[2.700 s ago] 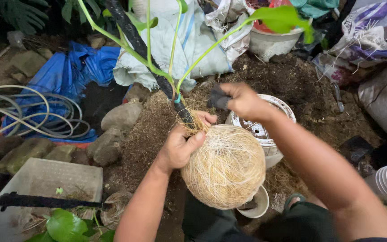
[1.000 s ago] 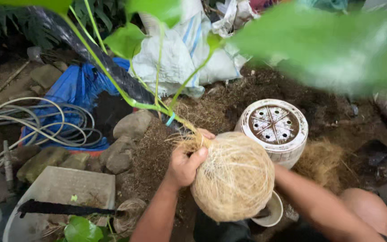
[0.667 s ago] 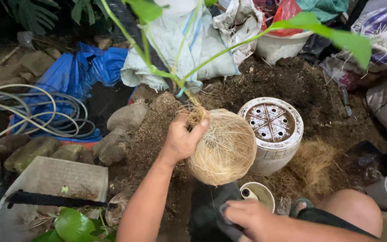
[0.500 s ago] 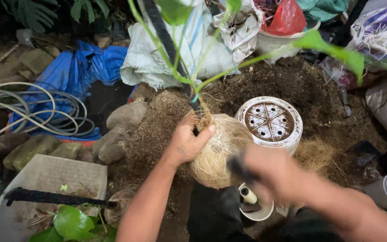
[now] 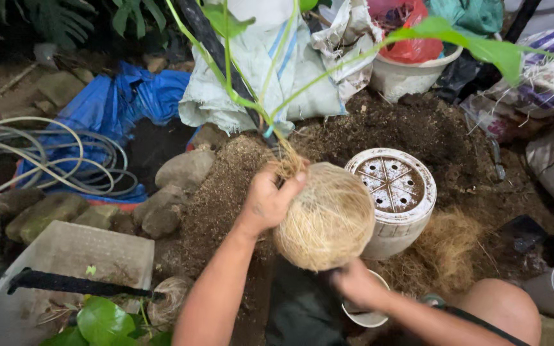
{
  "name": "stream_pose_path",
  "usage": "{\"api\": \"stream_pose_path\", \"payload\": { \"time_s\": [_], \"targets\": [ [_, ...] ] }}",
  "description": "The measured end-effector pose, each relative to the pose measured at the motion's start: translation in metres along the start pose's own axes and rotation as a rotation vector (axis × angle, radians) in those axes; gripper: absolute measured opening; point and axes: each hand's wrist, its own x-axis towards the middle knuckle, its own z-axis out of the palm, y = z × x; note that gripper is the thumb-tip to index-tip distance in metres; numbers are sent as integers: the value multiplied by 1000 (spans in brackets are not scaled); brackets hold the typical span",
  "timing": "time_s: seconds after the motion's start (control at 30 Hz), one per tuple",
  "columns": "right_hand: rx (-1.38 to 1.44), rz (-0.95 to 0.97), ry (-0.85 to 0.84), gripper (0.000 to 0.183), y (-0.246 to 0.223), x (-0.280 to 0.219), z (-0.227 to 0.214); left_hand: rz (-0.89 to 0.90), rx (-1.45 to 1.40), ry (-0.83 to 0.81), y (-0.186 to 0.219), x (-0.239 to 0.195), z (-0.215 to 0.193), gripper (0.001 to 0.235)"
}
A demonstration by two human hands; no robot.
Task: The person wraps a plant's root ball with natural fiber string, securing it around the base of the plant. The person repeatedly winds the string around the root ball and adjusts the plant's position to ensure even coverage.
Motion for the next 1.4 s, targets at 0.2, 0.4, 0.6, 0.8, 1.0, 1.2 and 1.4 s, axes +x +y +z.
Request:
{"api": "stream_pose_path", "payload": {
  "time_s": [0.2, 0.4, 0.6, 0.8, 1.0, 1.2, 1.4],
  "targets": [
    [-262, -633, -181, 16, -151, -55, -58, -130, 127, -11, -3, 7, 1, 26],
    [-408, -194, 53, 11, -164, 85, -127, -164, 150, -106, 14, -14, 11, 27],
    [332, -26, -58, 16, -51, 135, -91, -90, -87, -123, 22, -23, 14, 25],
    [107, -35, -93, 26, -45, -26, 19, -127, 55, 26, 5, -4, 2, 26],
    [-239, -450, -111, 12, -143, -54, -44, -271, 244, 9, -19, -3, 3, 32],
    [-367, -440, -124, 18, -202, -32, -72, -248, 248, -24, -30, -8, 7, 37],
    [-486, -529, -111, 27, -221, -16, -82, -253, 250, -55, -32, -2, 9, 39]
  ]
}}
